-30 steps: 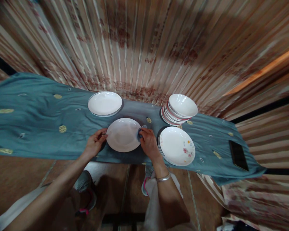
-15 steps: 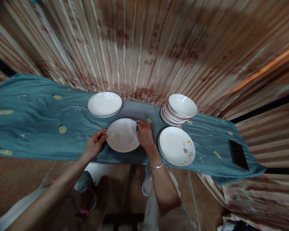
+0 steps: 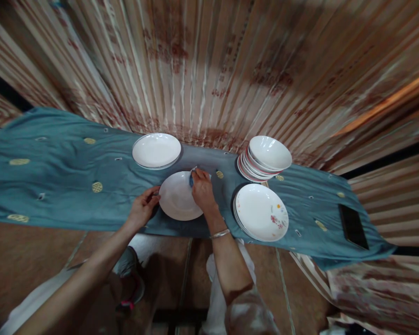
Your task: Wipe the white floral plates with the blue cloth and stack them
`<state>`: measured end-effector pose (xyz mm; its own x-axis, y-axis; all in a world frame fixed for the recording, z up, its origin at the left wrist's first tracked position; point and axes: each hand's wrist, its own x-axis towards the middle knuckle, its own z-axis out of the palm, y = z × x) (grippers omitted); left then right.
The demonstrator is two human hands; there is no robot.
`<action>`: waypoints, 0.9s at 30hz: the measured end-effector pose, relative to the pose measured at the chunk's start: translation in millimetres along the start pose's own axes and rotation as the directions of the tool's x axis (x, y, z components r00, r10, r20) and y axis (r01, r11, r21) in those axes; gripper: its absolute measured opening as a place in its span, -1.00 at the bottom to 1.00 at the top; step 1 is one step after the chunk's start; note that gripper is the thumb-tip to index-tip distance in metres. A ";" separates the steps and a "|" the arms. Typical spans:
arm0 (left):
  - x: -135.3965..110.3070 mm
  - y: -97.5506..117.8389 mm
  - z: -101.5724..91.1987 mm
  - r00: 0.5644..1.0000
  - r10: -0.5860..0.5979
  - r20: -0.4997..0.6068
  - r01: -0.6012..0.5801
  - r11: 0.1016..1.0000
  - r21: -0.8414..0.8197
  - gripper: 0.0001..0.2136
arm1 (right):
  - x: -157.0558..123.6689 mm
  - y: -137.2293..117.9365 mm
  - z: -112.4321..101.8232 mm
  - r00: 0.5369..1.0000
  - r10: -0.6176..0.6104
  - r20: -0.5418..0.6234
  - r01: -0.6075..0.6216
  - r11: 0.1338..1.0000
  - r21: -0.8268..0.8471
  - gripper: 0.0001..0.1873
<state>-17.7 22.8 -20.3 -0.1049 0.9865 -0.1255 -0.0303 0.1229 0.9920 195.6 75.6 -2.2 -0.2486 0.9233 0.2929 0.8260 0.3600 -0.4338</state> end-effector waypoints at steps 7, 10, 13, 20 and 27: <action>0.6 -1.2 0.4 0.999 0.041 -0.011 -0.040 0.998 0.050 -0.62 | 3.5 -12.1 13.4 0.998 -0.046 0.041 0.043 0.996 0.078 -0.40; 0.6 -0.8 0.1 1.000 0.031 0.001 -0.031 0.998 0.053 -0.62 | 4.1 -16.7 17.0 0.996 -0.050 0.079 0.039 0.990 0.137 -0.39; 0.0 0.5 0.0 0.999 0.039 0.002 -0.039 0.997 0.067 -0.65 | 3.9 -20.6 20.5 0.992 -0.069 0.104 0.051 0.986 0.159 -0.39; -0.1 -0.6 0.4 0.999 0.047 -0.004 -0.047 0.998 0.052 -0.64 | 0.9 -30.4 28.1 0.980 -0.163 0.114 0.132 0.961 0.241 -0.43; -0.3 -4.0 -0.3 0.999 -0.014 -0.029 0.014 1.000 0.004 -0.54 | -5.6 -37.8 30.1 0.962 -0.211 0.172 0.143 0.929 0.341 -0.43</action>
<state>-17.9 22.0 -24.2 -0.1331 0.9812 -0.1400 -0.0282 0.1375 0.9901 150.6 60.9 -13.2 -0.5009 0.8353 0.2269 0.5590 0.5123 -0.6520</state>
